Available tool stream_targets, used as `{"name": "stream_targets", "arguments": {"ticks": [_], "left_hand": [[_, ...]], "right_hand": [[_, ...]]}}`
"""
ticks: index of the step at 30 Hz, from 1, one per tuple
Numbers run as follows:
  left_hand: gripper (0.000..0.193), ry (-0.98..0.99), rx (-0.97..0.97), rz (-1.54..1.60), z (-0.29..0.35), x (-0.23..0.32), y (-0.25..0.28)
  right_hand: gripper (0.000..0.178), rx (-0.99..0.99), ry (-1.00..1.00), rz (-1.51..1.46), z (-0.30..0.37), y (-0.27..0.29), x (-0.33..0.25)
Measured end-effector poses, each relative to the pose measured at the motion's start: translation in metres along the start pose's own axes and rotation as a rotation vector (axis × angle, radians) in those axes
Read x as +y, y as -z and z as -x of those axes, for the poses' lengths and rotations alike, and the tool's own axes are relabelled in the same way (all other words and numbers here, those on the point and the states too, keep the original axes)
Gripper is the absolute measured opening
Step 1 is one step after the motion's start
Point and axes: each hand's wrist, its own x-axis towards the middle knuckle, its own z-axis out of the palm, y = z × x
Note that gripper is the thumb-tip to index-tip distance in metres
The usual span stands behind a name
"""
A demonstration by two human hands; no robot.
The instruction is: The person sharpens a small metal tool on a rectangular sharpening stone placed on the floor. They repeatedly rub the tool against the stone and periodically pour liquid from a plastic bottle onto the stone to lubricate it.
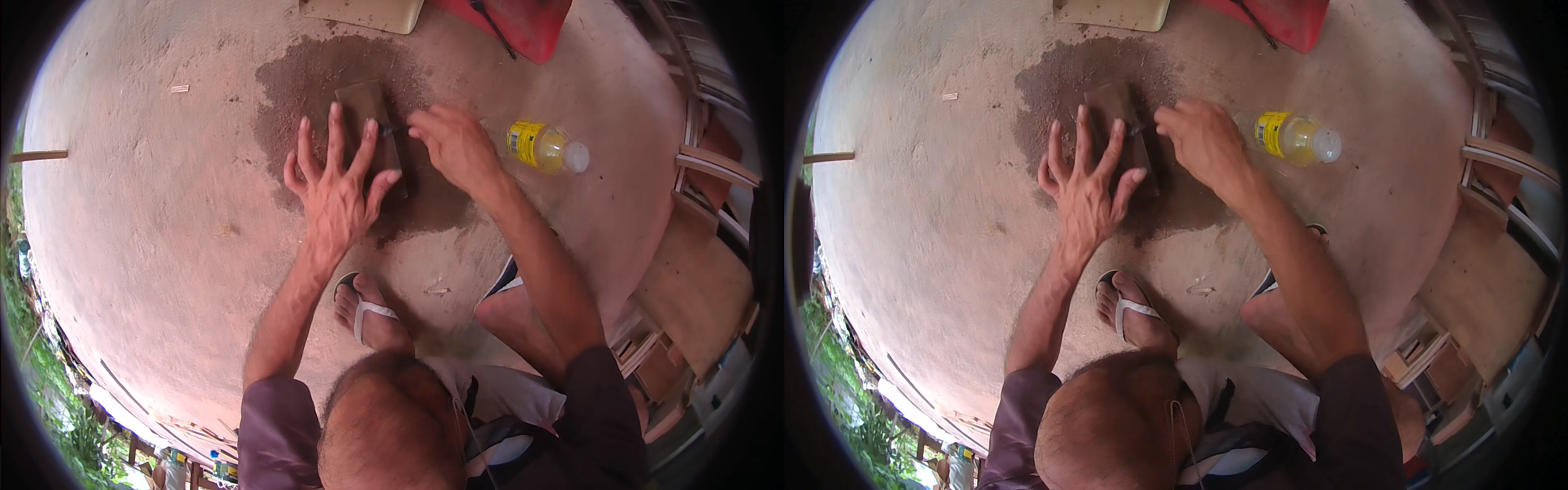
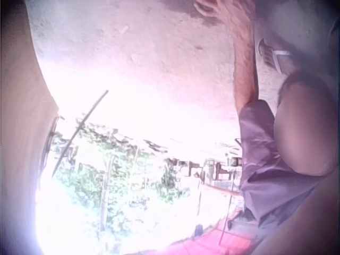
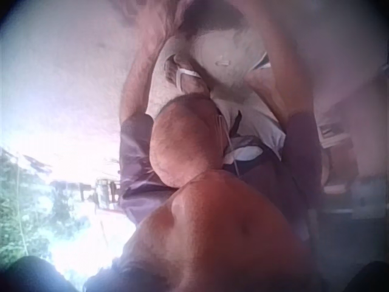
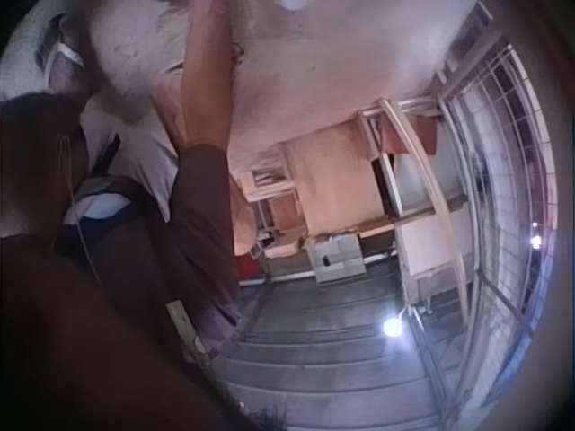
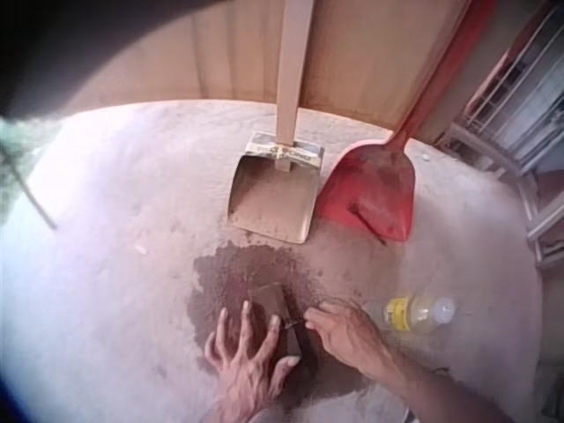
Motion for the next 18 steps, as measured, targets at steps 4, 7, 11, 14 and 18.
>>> {"name": "stream_targets", "arguments": {"ticks": [4,7,11,14,18], "left_hand": [[0.069,-0.01,-0.101,0.049,0.065,0.024,-0.006],[0.071,0.008,-0.054,-0.001,0.036,0.015,-0.011],[0.072,0.001,0.004,-0.087,-0.019,-0.002,0.008],[0.068,-0.015,-0.099,-0.043,0.039,0.007,0.004],[0.067,-0.013,-0.156,0.01,0.059,0.015,0.001]], "right_hand": [[0.01,-0.142,-0.068,-0.073,0.073,0.0,-0.019],[0.009,-0.006,-0.067,-0.051,0.031,-0.004,-0.009],[0.008,0.063,-0.029,-0.002,-0.03,0.001,0.003],[0.008,-0.07,-0.06,0.001,0.028,-0.002,-0.015],[0.007,-0.085,-0.123,-0.131,0.062,-0.012,-0.015]]}}
